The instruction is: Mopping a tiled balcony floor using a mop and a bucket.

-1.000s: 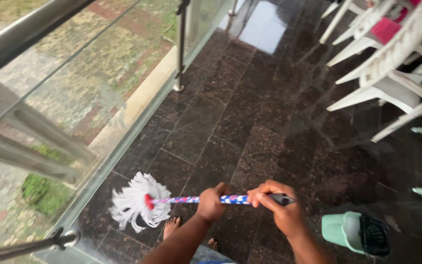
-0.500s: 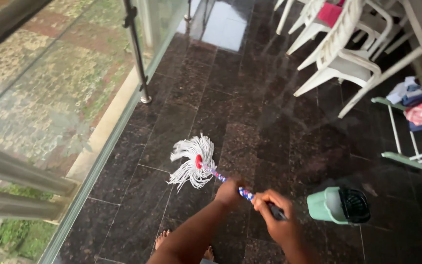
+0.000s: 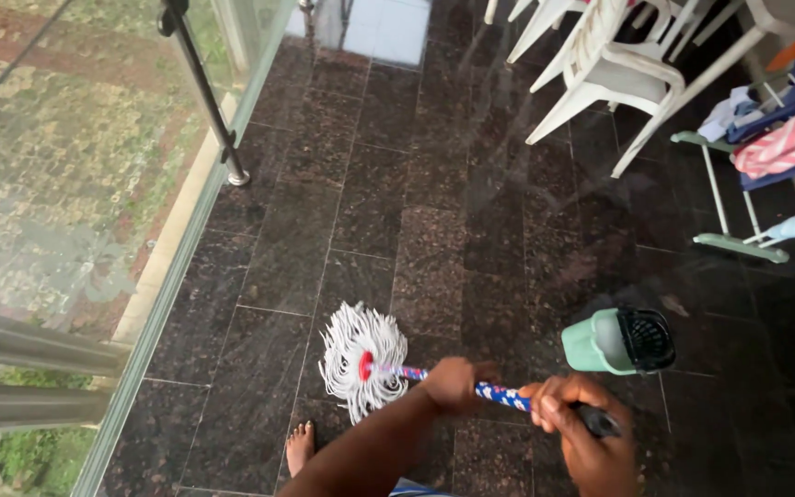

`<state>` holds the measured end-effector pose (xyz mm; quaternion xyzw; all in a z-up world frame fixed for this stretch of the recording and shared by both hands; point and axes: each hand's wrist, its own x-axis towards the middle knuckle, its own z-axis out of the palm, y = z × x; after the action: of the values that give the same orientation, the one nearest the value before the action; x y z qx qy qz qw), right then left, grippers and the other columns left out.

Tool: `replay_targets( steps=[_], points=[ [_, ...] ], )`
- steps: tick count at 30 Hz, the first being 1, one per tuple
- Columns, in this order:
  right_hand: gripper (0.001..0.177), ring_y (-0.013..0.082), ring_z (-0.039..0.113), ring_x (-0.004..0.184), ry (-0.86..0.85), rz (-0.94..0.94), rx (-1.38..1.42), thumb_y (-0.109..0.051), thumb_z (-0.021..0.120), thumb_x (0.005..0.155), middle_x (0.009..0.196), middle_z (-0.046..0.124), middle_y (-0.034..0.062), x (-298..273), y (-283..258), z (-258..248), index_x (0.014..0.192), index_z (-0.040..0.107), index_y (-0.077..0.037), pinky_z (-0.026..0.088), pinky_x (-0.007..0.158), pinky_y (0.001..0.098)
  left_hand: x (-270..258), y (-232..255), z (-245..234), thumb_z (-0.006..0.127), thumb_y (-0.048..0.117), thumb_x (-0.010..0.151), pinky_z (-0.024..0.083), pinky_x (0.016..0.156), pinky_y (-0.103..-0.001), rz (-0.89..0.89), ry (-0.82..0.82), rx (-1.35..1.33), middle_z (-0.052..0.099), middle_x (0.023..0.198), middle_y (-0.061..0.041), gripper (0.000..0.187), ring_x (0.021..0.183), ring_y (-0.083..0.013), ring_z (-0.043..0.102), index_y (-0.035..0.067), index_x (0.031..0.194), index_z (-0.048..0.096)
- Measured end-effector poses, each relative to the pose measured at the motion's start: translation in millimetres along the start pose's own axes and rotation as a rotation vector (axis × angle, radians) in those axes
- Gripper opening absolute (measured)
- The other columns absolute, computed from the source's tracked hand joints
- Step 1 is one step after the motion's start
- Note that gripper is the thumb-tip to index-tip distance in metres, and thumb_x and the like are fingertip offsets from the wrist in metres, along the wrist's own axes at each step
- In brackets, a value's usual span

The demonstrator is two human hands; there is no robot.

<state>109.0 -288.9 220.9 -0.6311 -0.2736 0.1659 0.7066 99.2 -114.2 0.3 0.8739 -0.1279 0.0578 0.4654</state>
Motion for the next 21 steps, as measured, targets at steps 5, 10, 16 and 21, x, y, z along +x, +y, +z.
replay_targets(
  steps=[5, 10, 16, 21],
  points=[
    [0.012, 0.0163, 0.059, 0.071, 0.096, -0.002, -0.158, 0.001, 0.063, 0.092, 0.081, 0.068, 0.0120, 2, 54, 11, 0.080, 0.061, 0.000, 0.051, 0.070, 0.0359, 23, -39, -13, 0.065, 0.033, 0.091, 0.054, 0.077, -0.052, -0.283, -0.180, 0.147, 0.072, 0.099, -0.014, 0.026, 0.093, -0.0406, 0.069, 0.018, 0.113, 0.067],
    [0.013, 0.0106, 0.056, 0.071, 0.143, -0.104, -0.151, -0.003, 0.063, 0.098, 0.085, 0.069, 0.0070, 15, 126, 24, 0.085, 0.061, -0.002, 0.047, 0.064, 0.0274, 37, -103, 1, 0.074, 0.034, 0.081, 0.054, 0.084, -0.051, -0.561, 0.033, 0.233, 0.072, 0.099, -0.016, 0.026, 0.099, -0.0402, 0.069, 0.017, 0.101, 0.073],
    [0.010, 0.0092, 0.050, 0.063, 0.124, 0.020, -0.099, -0.004, 0.063, 0.093, 0.077, 0.065, 0.0062, 11, 65, 15, 0.084, 0.064, 0.000, 0.041, 0.055, 0.0276, 20, -28, -2, 0.080, 0.046, 0.086, 0.056, 0.075, -0.047, -0.315, 0.168, 0.062, 0.071, 0.087, -0.016, 0.035, 0.086, -0.0391, 0.070, 0.011, 0.087, 0.074],
    [0.019, 0.0118, 0.050, 0.061, 0.028, 0.080, -0.091, -0.002, 0.061, 0.095, 0.067, 0.056, 0.0056, 2, 24, -2, 0.077, 0.059, -0.001, 0.041, 0.056, 0.0300, -1, 37, -15, 0.077, 0.038, 0.085, 0.055, 0.072, -0.046, -0.300, 0.146, -0.111, 0.072, 0.087, -0.016, 0.027, 0.085, -0.0381, 0.071, 0.012, 0.090, 0.073]
  ],
)
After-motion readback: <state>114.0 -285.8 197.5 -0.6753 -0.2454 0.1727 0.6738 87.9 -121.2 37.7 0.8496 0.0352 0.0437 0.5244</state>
